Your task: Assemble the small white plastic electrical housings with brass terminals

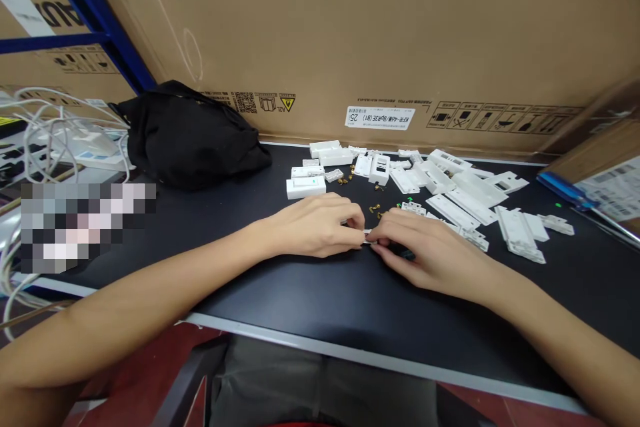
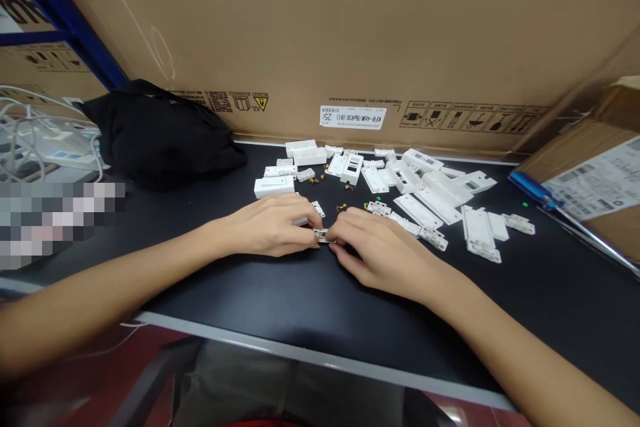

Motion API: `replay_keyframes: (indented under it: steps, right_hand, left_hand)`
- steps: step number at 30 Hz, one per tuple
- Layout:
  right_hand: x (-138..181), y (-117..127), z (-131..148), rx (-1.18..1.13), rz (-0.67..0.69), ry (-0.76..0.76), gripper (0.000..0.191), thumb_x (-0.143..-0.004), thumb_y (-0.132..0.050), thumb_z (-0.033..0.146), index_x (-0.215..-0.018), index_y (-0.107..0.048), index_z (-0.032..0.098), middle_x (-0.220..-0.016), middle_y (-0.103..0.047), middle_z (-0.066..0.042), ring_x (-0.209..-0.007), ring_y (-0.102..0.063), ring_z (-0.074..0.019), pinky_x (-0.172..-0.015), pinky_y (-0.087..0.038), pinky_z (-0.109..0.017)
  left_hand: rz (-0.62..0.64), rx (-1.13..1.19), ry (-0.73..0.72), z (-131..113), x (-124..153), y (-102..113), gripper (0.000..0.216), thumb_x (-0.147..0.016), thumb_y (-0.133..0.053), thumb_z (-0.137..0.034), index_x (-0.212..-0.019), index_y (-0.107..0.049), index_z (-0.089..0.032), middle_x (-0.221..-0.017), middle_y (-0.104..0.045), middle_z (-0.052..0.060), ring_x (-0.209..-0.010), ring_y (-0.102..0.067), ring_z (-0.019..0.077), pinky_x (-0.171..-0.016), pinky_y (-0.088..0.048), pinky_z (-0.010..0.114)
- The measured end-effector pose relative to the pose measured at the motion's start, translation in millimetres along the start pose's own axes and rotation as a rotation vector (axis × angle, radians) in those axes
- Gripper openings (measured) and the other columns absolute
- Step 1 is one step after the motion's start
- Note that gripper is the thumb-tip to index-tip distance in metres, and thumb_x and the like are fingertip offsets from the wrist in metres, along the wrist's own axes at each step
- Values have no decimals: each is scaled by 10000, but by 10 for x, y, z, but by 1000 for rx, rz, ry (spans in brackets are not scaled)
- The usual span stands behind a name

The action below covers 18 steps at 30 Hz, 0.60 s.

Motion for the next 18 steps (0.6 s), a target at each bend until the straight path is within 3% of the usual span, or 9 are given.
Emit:
replay_keyframes:
  steps: [7, 14, 18]
  right_hand:
    - [30, 12, -191, 5, -16, -118, 71, -998, -524, 230, -1043, -574, 207, -910, -637, -41, -781, -598, -188, -704, -474, -326]
    - [33, -15, -261, 30, -20, -118, 161, -1046, -507, 291, -1092, -642, 215, -981, -672, -59, -898, -633, -217, -787, -481, -359]
    - [15, 4, -269, 23, -32, -143, 186, -1040, -511, 320, -1040, -660, 208, -944, -666, -64, -868, -623, -224, -779, -469, -369]
  left_hand:
    - [-44, 22, 32, 30, 2, -2, 155, -1002, -557, -147, -913, -678, -188, -1092, -703, 49, -851, -645, 152, -756, -490, 299]
    - [-84, 65, 53, 65, 15, -16, 179, -986, -530, -83, -933, -663, -191, -1085, -706, 39, -930, -657, 165, -821, -496, 296]
    - [-37, 59, 104, 89, 6, -48, 152, -1010, -539, -156, -925, -657, -198, -1089, -687, 38, -836, -639, 147, -769, -475, 294]
Point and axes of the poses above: each hand's wrist, its own x-axis away from the middle knuckle, its own y-axis out of the back of the hand, z = x × y, the point moved 9 cm from there along -x, towards the middle knuckle
